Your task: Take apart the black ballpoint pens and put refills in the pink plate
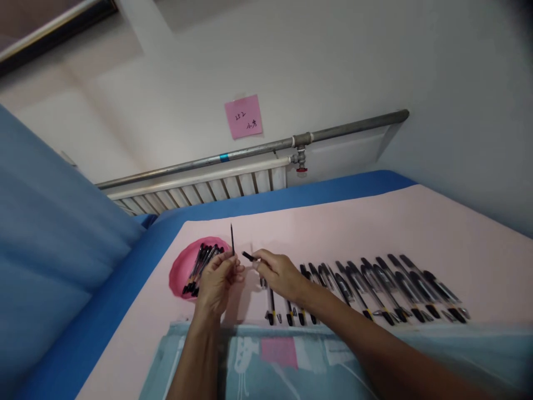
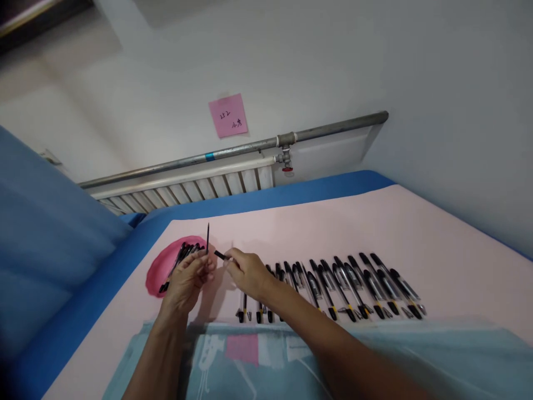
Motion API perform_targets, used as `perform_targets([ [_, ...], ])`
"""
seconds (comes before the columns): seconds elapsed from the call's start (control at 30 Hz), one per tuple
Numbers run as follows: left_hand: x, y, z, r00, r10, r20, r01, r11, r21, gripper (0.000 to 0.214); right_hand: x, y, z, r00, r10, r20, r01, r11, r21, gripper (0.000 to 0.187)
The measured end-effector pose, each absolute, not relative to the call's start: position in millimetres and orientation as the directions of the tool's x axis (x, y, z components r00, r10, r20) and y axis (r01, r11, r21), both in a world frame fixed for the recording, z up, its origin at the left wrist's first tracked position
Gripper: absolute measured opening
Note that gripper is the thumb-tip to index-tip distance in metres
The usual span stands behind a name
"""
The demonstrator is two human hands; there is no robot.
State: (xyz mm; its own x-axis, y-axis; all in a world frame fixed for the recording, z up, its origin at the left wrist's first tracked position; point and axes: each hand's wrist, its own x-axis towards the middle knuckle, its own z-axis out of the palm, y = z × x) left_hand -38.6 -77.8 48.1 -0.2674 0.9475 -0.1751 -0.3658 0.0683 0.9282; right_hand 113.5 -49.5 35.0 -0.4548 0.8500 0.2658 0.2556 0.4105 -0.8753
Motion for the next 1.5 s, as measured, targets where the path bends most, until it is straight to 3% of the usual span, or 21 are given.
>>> perform_targets([
  [0.23, -45, -76, 47, -0.166, 0.967, -0.195, -0.595, 0.059, 0.802, 0.024, 109, -57, 31, -0.525, 0.805, 0.276, 0.303, 0.480, -0.823, 0.020],
  [0.73, -40, -77, 48, -0.177, 0.966, -0.188, -0.600, 0.046, 0.799, 0.020, 107, -58, 31, -0.490, 0.831, 0.263, 0.284, 0.437, -0.853, 0.022],
  [1.03, -41, -77, 46, -0.188, 0.965, -0.183, -0.553, 0.050, 0.832, 0.024, 105, -57, 29, -0.461, 0.855, 0.238, 0.292, 0.400, -0.869, 0.020],
  [1.27, -39, -78, 47, -0.184, 0.967, -0.178, -0.517, 0.059, 0.854, 0.024, 107, -57, 28, -0.477, 0.828, 0.295, 0.316, 0.475, -0.821, 0.021],
  [1.5, -33, -82, 47, -0.154, 0.986, -0.068, -0.291, 0.020, 0.957, 0.022, 108, -57, 31, -0.450, 0.842, 0.299, 0.274, 0.448, -0.851, 0.018],
])
